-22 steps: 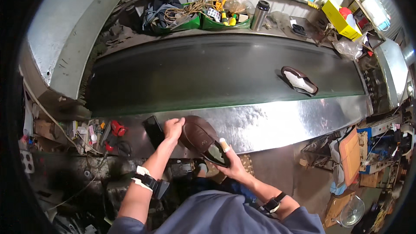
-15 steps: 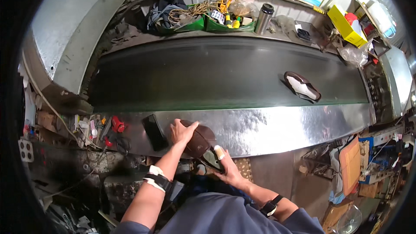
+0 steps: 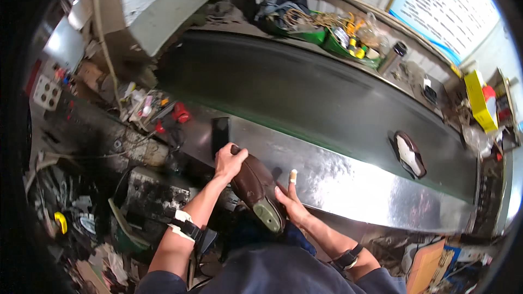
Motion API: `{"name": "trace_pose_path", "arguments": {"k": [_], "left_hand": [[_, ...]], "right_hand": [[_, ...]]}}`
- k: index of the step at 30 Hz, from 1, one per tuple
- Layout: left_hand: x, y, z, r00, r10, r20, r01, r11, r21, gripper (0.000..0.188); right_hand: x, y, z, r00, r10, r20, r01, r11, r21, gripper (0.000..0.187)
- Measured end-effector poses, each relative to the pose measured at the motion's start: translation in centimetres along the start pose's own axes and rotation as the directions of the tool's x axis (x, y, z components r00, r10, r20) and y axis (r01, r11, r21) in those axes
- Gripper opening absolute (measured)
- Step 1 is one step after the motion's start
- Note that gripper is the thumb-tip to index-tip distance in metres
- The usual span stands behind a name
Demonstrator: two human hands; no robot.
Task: Operating a toe-lasting machine to shape the front part of leather shoes.
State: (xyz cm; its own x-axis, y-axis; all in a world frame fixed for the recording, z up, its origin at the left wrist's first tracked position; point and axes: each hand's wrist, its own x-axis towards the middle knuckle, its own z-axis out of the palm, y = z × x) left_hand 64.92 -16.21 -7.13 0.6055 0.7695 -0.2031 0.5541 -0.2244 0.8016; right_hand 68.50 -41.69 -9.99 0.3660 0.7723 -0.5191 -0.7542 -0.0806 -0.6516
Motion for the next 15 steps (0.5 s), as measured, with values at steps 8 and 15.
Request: {"name": "trace_pose_path", "arguments": {"k": [8,15], "left_hand": [[-8.7,-1.9,-13.4,0.94,-0.043,-0.339,0.003,0.993,-0.118,0.038],[-19.6,-11.6,-30.2,0.746,-0.414,-0.522,0.16,0.872,-0.463,0.045]], "right_hand": [[-0.9,-2.4,14.6,0.993,-0.049,0.111,0.08,0.953,-0.291,0.066],[-0.6,6.6,27.9,0.886,0.102,0.452,0.1,0.911,-0.401,0.038]]}}
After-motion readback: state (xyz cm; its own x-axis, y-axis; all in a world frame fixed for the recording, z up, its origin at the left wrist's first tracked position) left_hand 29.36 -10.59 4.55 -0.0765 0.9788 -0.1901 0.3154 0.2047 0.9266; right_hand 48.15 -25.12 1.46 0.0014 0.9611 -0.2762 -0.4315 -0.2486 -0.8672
